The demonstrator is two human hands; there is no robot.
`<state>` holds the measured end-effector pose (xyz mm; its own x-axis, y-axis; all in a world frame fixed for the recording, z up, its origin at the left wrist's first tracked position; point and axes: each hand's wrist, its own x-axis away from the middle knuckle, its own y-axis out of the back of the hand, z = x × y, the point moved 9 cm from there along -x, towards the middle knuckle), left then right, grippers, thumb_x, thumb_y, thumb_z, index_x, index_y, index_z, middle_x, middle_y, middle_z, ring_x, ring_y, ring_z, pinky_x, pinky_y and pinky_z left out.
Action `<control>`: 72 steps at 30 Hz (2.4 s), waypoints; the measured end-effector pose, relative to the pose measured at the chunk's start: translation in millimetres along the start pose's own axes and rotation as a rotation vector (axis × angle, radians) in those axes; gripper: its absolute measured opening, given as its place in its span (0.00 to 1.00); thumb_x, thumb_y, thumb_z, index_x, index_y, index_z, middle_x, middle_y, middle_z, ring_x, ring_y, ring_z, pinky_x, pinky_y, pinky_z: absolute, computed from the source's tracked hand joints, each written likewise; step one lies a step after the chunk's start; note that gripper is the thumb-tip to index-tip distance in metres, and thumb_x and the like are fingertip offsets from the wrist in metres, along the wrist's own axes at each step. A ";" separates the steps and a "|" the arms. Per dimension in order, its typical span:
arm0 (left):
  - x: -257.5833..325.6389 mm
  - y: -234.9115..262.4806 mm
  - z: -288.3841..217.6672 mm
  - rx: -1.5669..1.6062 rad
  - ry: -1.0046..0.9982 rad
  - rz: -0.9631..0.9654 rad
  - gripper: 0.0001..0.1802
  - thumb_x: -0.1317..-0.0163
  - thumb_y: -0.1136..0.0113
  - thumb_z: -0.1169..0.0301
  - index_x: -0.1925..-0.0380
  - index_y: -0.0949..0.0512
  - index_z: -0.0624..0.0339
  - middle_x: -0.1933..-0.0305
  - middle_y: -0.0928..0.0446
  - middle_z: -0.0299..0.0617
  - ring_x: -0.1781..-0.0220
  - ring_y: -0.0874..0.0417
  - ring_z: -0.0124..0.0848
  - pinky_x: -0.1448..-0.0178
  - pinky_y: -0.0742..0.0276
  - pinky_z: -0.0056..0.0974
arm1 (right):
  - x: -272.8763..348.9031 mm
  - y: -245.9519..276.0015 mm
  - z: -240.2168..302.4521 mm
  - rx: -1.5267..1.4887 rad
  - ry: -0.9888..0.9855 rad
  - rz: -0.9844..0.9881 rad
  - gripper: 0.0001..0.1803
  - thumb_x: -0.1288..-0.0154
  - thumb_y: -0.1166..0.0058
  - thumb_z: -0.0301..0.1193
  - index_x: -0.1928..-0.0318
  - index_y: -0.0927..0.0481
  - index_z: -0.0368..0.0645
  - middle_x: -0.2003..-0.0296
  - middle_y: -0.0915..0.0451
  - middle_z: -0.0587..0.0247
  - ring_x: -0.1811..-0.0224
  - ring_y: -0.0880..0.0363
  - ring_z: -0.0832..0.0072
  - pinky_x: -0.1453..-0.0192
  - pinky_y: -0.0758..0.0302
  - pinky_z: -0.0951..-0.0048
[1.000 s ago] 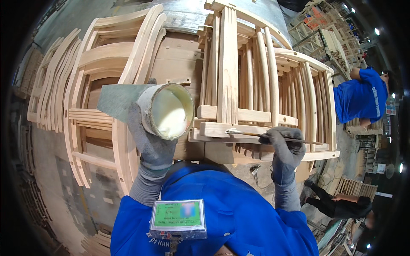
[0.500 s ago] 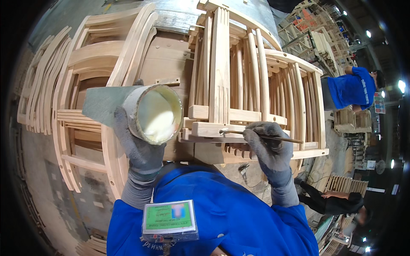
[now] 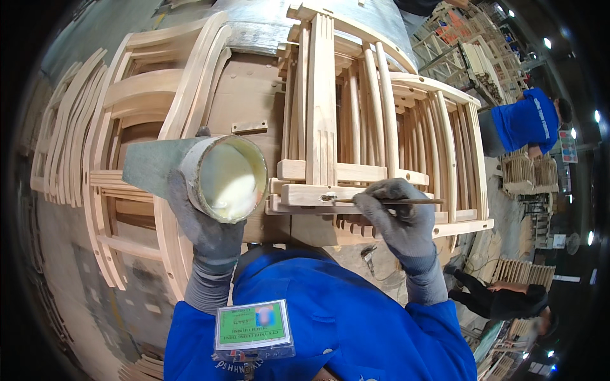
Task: The person applies glue to wooden chair frames using a brush and a small container, then stacks the frames on a nearby pile. The task is performed repeatedly in a workshop setting with other workers visible in the background.
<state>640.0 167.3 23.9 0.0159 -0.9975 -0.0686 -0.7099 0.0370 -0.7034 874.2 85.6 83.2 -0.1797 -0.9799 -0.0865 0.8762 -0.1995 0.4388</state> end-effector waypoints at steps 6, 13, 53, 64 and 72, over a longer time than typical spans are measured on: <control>1.8 -3.2 8.3 -0.122 -0.044 0.009 0.28 0.30 0.69 0.54 0.38 0.43 0.62 0.36 0.39 0.51 0.36 0.36 0.43 0.33 0.37 0.47 | 0.8 4.1 -2.5 -0.054 -0.018 0.074 0.08 0.42 0.41 0.22 0.63 0.24 0.33 0.67 0.20 0.57 0.64 0.20 0.78 0.60 0.23 0.79; 3.7 -10.2 14.8 -0.065 0.008 -0.018 0.29 0.31 0.68 0.51 0.38 0.42 0.59 0.36 0.38 0.48 0.36 0.35 0.40 0.31 0.39 0.44 | 16.8 39.8 -10.1 -0.393 -0.059 0.166 0.11 0.42 0.46 0.17 0.58 0.24 0.29 0.63 0.20 0.55 0.62 0.21 0.76 0.61 0.23 0.78; 27.6 19.5 -33.2 0.010 -0.293 -0.457 0.34 0.38 0.47 0.66 0.35 0.51 0.55 0.35 0.42 0.49 0.38 0.35 0.45 0.42 0.26 0.53 | -393.5 66.8 -163.9 -1.116 -0.118 -0.373 0.07 0.45 0.44 0.19 0.69 0.28 0.29 0.75 0.24 0.53 0.81 0.22 0.67 0.81 0.20 0.75; 82.5 -7.8 -69.8 -0.083 -0.446 -0.505 0.26 0.36 0.52 0.51 0.47 0.31 0.57 0.48 0.28 0.51 0.47 0.27 0.45 0.40 0.31 0.51 | -399.6 91.2 -162.6 -1.110 0.087 -0.192 0.02 0.44 0.47 0.19 0.69 0.24 0.34 0.71 0.23 0.57 0.69 0.20 0.69 0.61 0.16 0.69; 157.9 29.9 -122.0 0.083 -0.642 -0.589 0.20 0.37 0.50 0.57 0.48 0.29 0.54 0.46 0.29 0.42 0.41 0.31 0.45 0.33 0.39 0.50 | -346.0 115.9 -136.2 -0.408 0.375 0.005 0.16 0.35 0.48 0.30 0.49 0.27 0.35 0.56 0.24 0.58 0.56 0.21 0.67 0.51 0.21 0.71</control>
<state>535.3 3.6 78.3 0.7752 -0.6301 -0.0454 -0.4082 -0.4448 -0.7972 1098.8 401.1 42.2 -0.0684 -0.8999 -0.4306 0.9923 -0.1062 0.0643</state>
